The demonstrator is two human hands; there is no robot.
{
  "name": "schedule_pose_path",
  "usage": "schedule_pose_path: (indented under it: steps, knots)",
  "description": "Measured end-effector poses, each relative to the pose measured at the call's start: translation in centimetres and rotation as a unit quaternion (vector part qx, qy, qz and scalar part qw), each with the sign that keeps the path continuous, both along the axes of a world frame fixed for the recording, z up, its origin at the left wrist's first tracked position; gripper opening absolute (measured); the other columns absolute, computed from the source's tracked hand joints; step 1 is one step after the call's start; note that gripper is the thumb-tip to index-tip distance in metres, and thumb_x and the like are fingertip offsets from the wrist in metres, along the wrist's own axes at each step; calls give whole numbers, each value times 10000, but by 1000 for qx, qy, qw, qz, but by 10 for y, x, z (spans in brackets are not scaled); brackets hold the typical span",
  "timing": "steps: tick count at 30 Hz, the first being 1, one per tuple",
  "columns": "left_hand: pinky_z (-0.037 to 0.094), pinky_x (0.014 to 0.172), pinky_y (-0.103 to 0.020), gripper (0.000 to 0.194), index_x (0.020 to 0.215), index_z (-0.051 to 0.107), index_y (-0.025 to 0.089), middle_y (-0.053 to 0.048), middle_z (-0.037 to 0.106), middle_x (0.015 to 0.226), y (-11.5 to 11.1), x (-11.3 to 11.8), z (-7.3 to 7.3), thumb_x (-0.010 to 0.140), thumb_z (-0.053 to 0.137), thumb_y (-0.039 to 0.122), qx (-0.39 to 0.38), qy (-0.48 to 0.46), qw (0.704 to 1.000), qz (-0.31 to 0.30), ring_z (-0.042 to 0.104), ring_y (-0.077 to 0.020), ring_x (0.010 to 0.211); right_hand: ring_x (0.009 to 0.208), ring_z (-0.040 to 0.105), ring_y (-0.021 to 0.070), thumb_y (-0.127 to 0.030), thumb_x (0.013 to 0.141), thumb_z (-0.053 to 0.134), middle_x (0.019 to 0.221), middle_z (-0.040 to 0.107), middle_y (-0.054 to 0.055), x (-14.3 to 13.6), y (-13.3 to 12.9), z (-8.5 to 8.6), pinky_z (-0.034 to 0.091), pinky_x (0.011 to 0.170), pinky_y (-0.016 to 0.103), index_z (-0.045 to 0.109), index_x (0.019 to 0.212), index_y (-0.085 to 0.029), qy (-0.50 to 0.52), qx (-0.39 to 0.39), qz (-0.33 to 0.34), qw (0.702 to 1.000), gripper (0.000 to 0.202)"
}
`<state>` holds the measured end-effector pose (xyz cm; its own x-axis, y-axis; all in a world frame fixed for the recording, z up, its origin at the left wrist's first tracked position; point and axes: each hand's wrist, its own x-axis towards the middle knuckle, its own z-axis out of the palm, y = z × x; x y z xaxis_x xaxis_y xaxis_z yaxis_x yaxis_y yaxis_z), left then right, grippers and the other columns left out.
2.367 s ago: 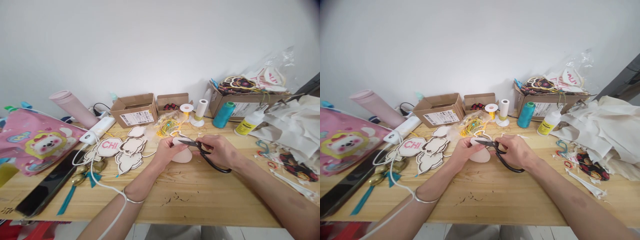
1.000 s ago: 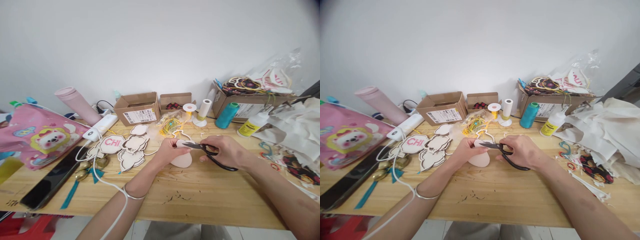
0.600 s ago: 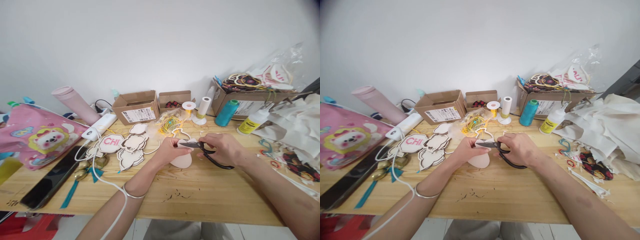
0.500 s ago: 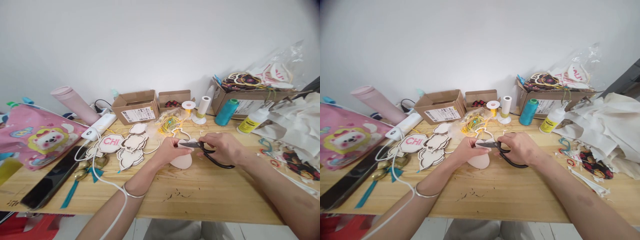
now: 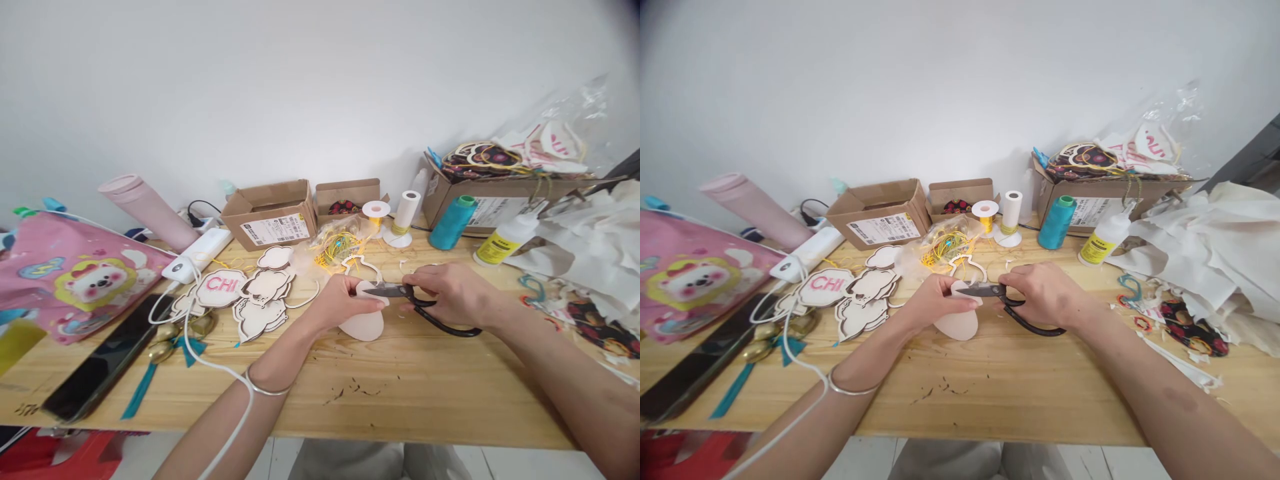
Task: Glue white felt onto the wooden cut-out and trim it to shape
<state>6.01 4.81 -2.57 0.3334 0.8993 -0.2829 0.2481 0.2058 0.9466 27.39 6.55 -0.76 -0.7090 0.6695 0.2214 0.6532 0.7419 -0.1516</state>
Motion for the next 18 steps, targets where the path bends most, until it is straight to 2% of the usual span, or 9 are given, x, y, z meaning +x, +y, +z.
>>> schedule_pose_path:
  steps: [8, 18]
  knots:
    - [310, 437, -188, 200, 666, 655, 137, 14, 583, 571, 0, 2, 1, 563, 707, 301, 2, -12, 1000, -1, 459, -69, 474, 564, 574, 151, -347, 778, 529, 676, 657, 43, 0, 1, -8, 319, 496, 251, 639, 838, -174, 12, 23, 16, 1000, 214]
    - [305, 435, -194, 210, 595, 615, 132, 31, 523, 518, -2, 1, 6, 560, 698, 322, 19, 6, 999, -27, 428, -68, 460, 493, 517, 122, -315, 781, 485, 614, 633, 26, 1, -1, 0, 217, 460, 257, 624, 747, -190, -41, 68, 8, 997, 190]
